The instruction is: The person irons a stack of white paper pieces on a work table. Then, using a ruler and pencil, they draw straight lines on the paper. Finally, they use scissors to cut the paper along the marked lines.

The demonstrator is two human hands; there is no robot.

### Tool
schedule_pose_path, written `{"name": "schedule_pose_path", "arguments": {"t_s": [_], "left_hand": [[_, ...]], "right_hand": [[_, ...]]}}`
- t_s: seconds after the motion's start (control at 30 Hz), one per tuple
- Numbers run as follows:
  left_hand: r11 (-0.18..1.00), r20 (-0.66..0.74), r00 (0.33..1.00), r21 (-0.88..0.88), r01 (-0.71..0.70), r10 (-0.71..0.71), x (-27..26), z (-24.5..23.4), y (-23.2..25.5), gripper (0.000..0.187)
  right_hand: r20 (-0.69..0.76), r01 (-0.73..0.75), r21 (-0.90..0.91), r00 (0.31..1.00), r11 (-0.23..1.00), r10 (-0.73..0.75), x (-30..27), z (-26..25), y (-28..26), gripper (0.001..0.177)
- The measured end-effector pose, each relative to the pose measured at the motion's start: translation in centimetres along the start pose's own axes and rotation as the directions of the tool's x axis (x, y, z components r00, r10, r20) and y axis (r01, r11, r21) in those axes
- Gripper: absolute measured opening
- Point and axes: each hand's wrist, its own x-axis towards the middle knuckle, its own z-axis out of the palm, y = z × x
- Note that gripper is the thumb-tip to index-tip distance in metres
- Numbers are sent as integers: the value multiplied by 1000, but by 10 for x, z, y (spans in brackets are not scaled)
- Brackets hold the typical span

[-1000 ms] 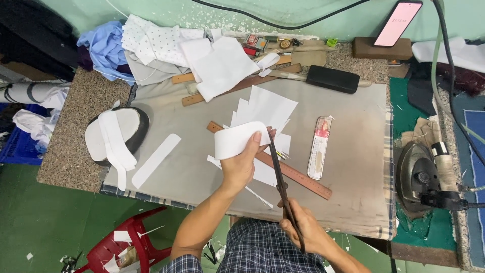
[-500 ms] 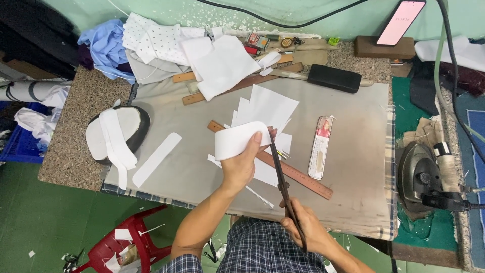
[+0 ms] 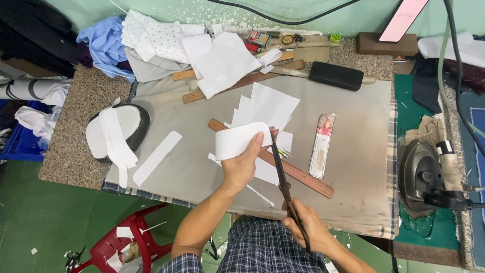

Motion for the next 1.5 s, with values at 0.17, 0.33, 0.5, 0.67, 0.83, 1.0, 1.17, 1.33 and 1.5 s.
{"name": "schedule_pose_path", "arguments": {"t_s": [0.17,0.33,0.5,0.67,0.83,1.0,1.17,1.33,1.5], "left_hand": [[845,133,954,508,166,-268,-12,-25,-5,36],[579,628,325,778,-245,-707,-40,-15,-18,69],[526,585,70,770,-362,-808,-66,-59,-90,35],[534,585,248,809,-247,-772,-32,-35,-29,55],[868,550,717,472,157,-428,-35,-11,-24,57],[914,206,947,375,156,-246,-43,4,-15,25],[908,158,950,372,194,-268,-46,7,-16,20],[922,2,974,323,212,-225,-33,5,-12,20],[950,6,1000,311,-10,9,-20,24,8,16]], "right_hand": [[-187,208,140,966,968,-181,7,-24,14,27],[-268,326,244,928,913,-259,23,-54,-18,48],[-500,314,50,830,948,-248,37,-52,-51,44],[-463,403,-2,811,915,-358,42,-49,-36,37],[-511,359,-94,783,929,-354,50,-30,-48,39],[-537,335,-80,779,939,-324,46,-30,-31,33],[-515,387,-9,788,922,-336,44,-39,-22,40],[-401,367,-114,833,923,-381,42,-47,-25,65],[31,239,-76,971,968,-237,23,-33,-19,51]]}}
